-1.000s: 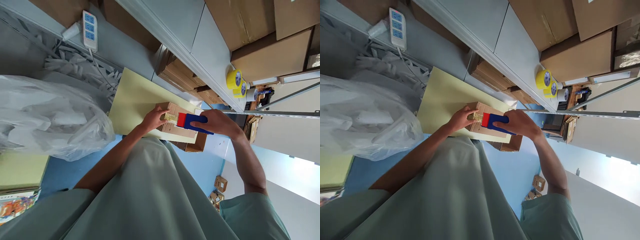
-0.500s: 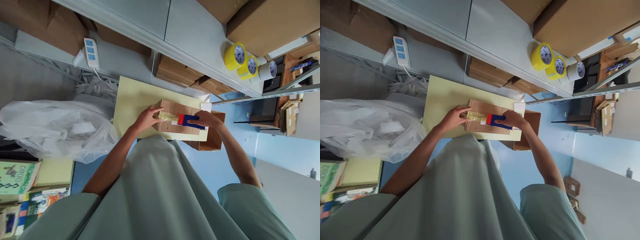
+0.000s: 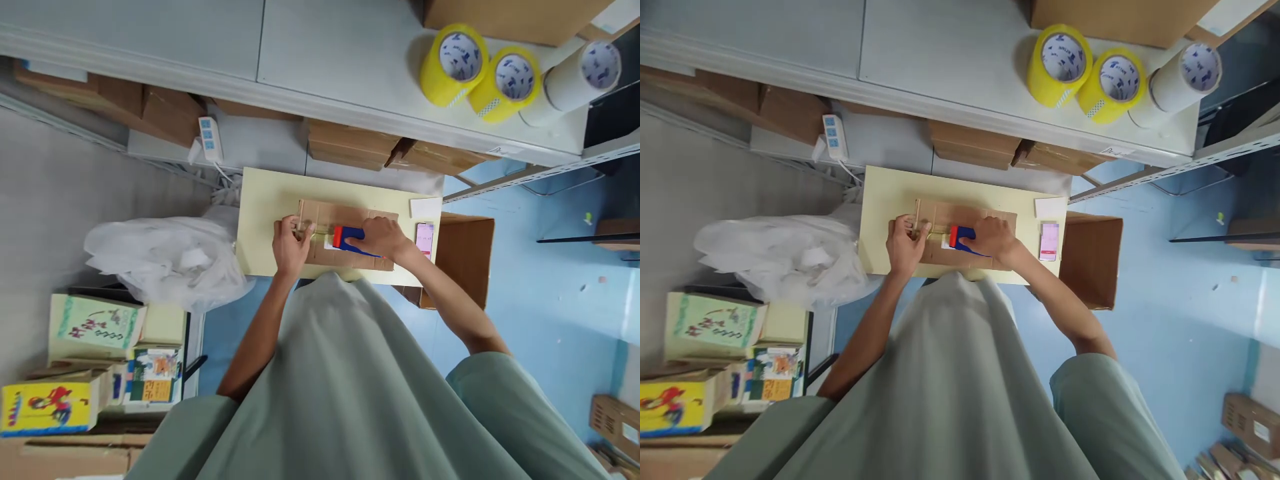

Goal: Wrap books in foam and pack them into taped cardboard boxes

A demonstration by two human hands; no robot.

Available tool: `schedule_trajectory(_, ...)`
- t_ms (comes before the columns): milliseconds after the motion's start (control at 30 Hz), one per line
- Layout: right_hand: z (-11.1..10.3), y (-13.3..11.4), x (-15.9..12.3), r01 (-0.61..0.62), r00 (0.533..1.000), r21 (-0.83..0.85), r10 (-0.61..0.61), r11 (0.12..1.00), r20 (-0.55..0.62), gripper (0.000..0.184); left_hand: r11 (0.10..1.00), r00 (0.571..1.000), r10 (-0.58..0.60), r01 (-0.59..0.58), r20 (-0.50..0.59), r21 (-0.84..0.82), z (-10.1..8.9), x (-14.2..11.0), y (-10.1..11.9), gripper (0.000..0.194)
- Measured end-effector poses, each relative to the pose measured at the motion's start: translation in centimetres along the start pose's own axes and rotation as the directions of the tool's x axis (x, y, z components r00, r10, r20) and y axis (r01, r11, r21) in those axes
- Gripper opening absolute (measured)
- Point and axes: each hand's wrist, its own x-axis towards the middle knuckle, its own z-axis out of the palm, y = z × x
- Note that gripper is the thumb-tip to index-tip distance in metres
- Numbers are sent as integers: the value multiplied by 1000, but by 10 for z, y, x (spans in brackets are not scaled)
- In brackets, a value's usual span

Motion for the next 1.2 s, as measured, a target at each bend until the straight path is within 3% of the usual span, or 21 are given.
schedule_trajectory(133,7,11,2,55,998,36,-55,998,-10,66,997,990,-49,56,-130,50,21,-6,4,32)
schedule_trajectory(367,7,40,-11,133,991,102,-133,986,0,57,991,987,-2,24,-162,134,22,-6,1,22)
schedule_trajectory(467,2,88,-32,124,992,131,-127,984,17,58,987,983,-5,35,-182,160,23,-5,2,21)
schedule_trajectory(633,1,195,-80,45,994,210,-64,977,86,59,984,979,-11,47,-206,171,26,-3,-1,19)
schedule_trajectory(733,7,229,-91,51,992,284,-82,957,98,57,984,978,-2,39,-209,174,27,-3,-1,19)
schedule_trajectory(933,19,231,-71,13,995,249,-37,968,93,54,979,980,-35,73,-198,188,26,-2,4,16)
schedule_trajectory(1200,23,253,-69,104,984,289,-140,952,107,64,968,981,-47,92,-190,232,25,0,6,17)
